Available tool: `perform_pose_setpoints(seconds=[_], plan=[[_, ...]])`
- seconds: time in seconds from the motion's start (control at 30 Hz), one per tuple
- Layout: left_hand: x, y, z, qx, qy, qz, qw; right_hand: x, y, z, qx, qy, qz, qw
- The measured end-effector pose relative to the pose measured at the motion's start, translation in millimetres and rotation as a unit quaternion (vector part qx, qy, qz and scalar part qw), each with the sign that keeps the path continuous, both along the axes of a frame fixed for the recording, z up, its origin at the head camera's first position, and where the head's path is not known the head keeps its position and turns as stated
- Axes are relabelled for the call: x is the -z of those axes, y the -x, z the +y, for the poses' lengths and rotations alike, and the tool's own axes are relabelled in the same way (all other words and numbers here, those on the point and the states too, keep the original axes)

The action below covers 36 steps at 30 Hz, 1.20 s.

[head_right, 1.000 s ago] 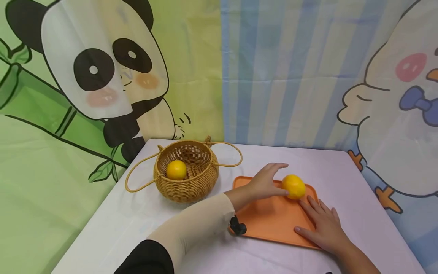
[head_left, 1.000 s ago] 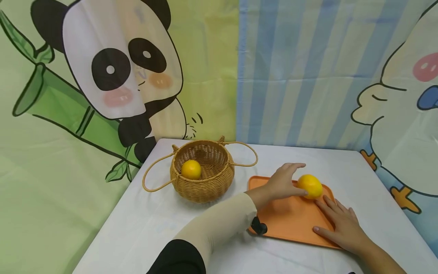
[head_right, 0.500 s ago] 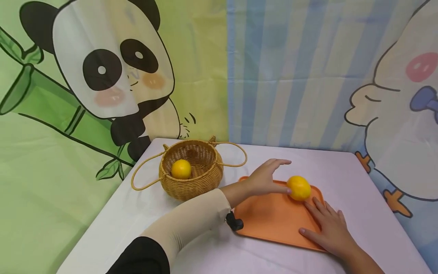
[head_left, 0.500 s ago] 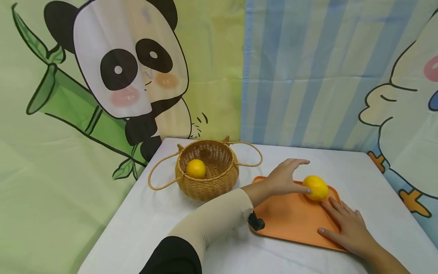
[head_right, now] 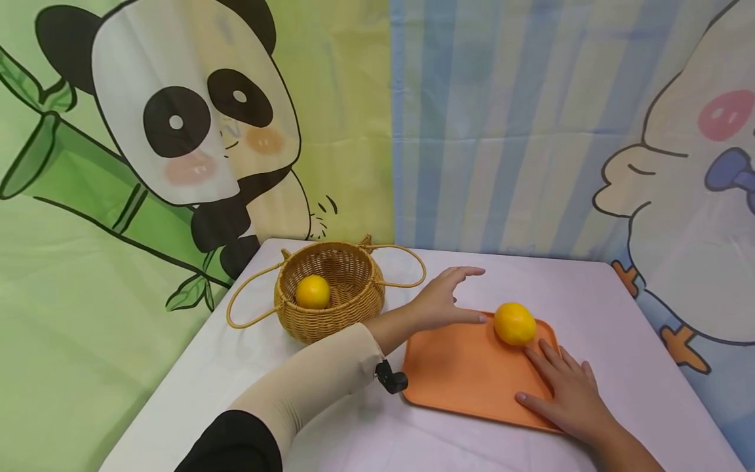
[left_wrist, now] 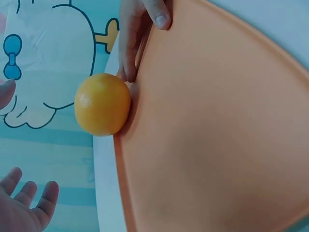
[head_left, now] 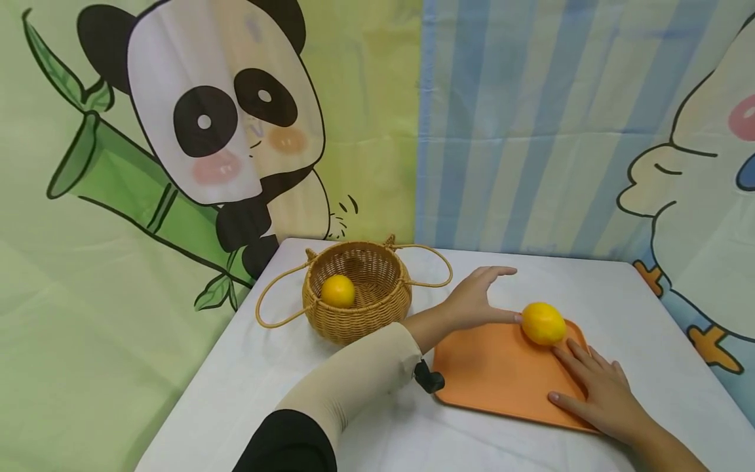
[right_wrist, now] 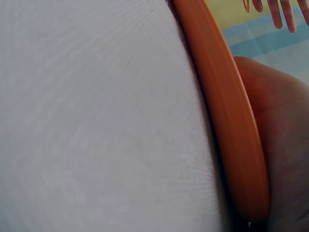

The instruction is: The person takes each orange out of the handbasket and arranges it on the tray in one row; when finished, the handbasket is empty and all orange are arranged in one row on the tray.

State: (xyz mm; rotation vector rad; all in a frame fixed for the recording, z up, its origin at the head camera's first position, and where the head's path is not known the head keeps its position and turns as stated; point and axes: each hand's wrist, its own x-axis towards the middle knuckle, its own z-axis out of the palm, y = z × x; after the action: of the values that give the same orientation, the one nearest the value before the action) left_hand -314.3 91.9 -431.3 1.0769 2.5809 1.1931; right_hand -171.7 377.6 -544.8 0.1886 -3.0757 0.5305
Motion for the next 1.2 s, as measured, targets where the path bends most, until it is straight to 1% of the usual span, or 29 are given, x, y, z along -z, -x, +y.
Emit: perform_pose_setpoints(seconds=[0.17, 0.37, 0.6, 0.83, 1.0, 1.2], plan=[[-10.3, 0.2, -7.1, -0.01, -0.019, -0.036, 0.9991, -2.1, -0.8, -1.7, 0.003, -0.002, -0.005, 1.0], [-20.6, 1.0, -15.4, -0.013, -0.026, -0.059, 0.9978, -3.8, -1.2, -2.1, 0.002, -0.001, -0.008, 1.0], [-29.2, 6.6, -29.2, -0.002, -0.036, -0.069, 0.997, -2.8, 0.1, 0.0, 0.0, -0.004, -0.006, 1.0], [-39.6, 8.8, -43.1, 0.007, -0.031, -0.08, 0.9963, -3.4, 0.0, 0.9, 0.001, -0.008, -0.007, 1.0], [-44.9, 11.3, -51.6, 0.013, -0.036, -0.082, 0.9959, -3.8, 0.1, 0.9, -0.001, -0.006, -0.005, 1.0], [-49.5, 15.4, -60.8, 0.018, -0.033, -0.072, 0.9967, -2.6, 0.5, 0.9, -0.004, -0.005, -0.006, 1.0]])
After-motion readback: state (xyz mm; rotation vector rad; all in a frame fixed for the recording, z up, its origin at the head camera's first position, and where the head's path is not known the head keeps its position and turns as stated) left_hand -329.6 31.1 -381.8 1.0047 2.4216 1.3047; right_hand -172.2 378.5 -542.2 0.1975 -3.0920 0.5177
